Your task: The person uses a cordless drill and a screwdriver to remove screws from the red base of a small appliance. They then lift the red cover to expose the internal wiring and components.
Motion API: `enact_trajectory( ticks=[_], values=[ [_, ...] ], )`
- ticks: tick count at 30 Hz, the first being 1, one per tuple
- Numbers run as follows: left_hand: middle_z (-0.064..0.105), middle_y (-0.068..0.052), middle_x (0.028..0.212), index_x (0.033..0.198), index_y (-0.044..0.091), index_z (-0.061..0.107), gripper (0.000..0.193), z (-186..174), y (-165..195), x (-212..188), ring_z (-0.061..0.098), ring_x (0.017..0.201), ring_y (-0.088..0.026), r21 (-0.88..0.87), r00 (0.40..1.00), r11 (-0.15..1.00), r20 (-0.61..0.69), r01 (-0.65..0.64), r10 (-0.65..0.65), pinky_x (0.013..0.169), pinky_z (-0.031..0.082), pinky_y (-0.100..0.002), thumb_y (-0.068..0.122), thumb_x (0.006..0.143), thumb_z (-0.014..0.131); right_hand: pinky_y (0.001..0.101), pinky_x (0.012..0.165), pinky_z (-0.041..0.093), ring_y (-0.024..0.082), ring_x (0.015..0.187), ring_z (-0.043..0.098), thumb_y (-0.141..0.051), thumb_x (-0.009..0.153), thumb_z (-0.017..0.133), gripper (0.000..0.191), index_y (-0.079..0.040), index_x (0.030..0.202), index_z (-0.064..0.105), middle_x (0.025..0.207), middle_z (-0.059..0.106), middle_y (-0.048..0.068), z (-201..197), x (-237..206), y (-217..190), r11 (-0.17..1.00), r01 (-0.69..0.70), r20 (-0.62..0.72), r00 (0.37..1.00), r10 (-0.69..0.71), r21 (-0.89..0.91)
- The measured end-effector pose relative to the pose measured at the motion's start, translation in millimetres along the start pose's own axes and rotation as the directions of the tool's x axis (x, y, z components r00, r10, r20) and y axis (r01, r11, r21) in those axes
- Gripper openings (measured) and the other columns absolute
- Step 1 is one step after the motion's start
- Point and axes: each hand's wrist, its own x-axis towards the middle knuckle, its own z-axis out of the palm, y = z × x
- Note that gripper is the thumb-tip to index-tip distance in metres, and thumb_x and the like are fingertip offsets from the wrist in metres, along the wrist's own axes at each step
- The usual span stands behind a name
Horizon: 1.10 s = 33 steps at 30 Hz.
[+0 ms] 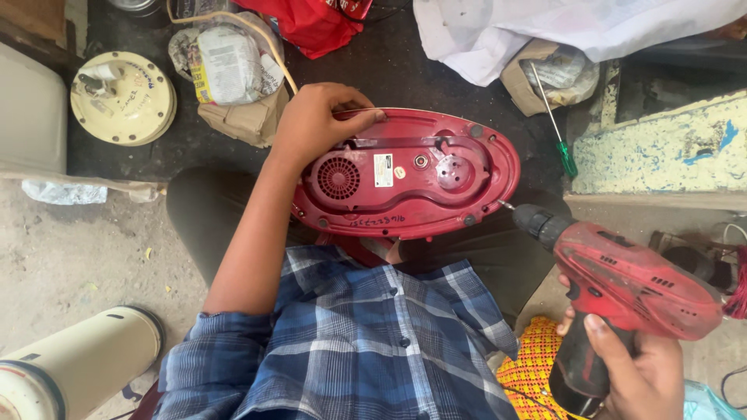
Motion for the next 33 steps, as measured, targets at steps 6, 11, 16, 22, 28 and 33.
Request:
enact_trajectory(
  ticks=[6,11,16,22,28,33],
  values=[
    [0.077,-0.010,0.088,0.095,0.007,0.080,0.033,1,1,4,0.076,0.080,-0.023,0.006,1.000,1.000,-0.013,-0.013,0.013,0.071,0.058,-0.034,0.039,0.088,0.080,0.0358,0.089,0.054,0.020,0.102,0.066,0.003,0.090,0.053,0.059,0.008,0.149,0.046,0.132,0.065,0.023,-5,4,1,1.000,-0.014,0.034,0.999,0.014,-0.008],
    [0.077,-0.010,0.089,0.097,0.006,0.080,0.032,3,-2,6,0.076,0.080,-0.022,-0.015,1.000,1.000,0.004,-0.005,0.005,0.072,0.059,-0.033,0.037,0.088,0.080,0.0362,0.085,0.055,0.020,0.094,0.066,0.002,0.091,0.054,0.058,0.009,0.148,0.048,0.128,0.067,0.022,-12,6,4,1.000,0.004,0.089,0.996,-0.002,-0.013],
    [0.077,-0.011,0.090,0.097,0.006,0.080,0.031,4,-2,8,0.076,0.080,-0.023,-0.013,1.000,1.000,0.007,-0.013,0.014,0.072,0.059,-0.033,0.036,0.088,0.081,0.0348,0.100,0.050,0.021,0.112,0.065,0.002,0.090,0.057,0.053,0.009,0.143,0.053,0.129,0.068,0.020,-16,5,8,0.998,0.025,0.085,0.996,-0.020,-0.060],
    [0.077,-0.011,0.090,0.097,0.006,0.080,0.031,2,3,7,0.076,0.080,-0.023,-0.008,1.000,1.000,-0.012,-0.013,0.013,0.072,0.058,-0.033,0.035,0.088,0.082,0.0329,0.103,0.047,0.019,0.114,0.065,-0.002,0.089,0.063,0.050,0.005,0.138,0.057,0.126,0.070,0.014,-12,3,6,0.958,0.080,0.083,0.995,-0.059,-0.277],
    [0.076,-0.011,0.088,0.097,0.006,0.080,0.030,-1,5,8,0.076,0.079,-0.021,-0.048,1.000,0.999,0.006,0.003,-0.002,0.071,0.058,-0.032,0.035,0.088,0.082,0.0326,0.098,0.049,0.019,0.109,0.069,-0.007,0.086,0.067,0.039,-0.001,0.125,0.065,0.116,0.073,0.011,11,4,-6,0.766,0.304,0.197,0.952,-0.233,-0.566],
    [0.077,-0.010,0.089,0.098,0.007,0.080,0.028,-6,-1,5,0.076,0.079,-0.020,-0.083,1.000,0.997,0.029,0.002,0.000,0.071,0.058,-0.032,0.034,0.089,0.081,0.0348,0.094,0.050,0.022,0.105,0.070,-0.010,0.085,0.069,0.037,-0.004,0.121,0.065,0.112,0.073,0.012,24,3,-21,0.709,0.293,0.230,0.955,-0.187,-0.641]
  ],
)
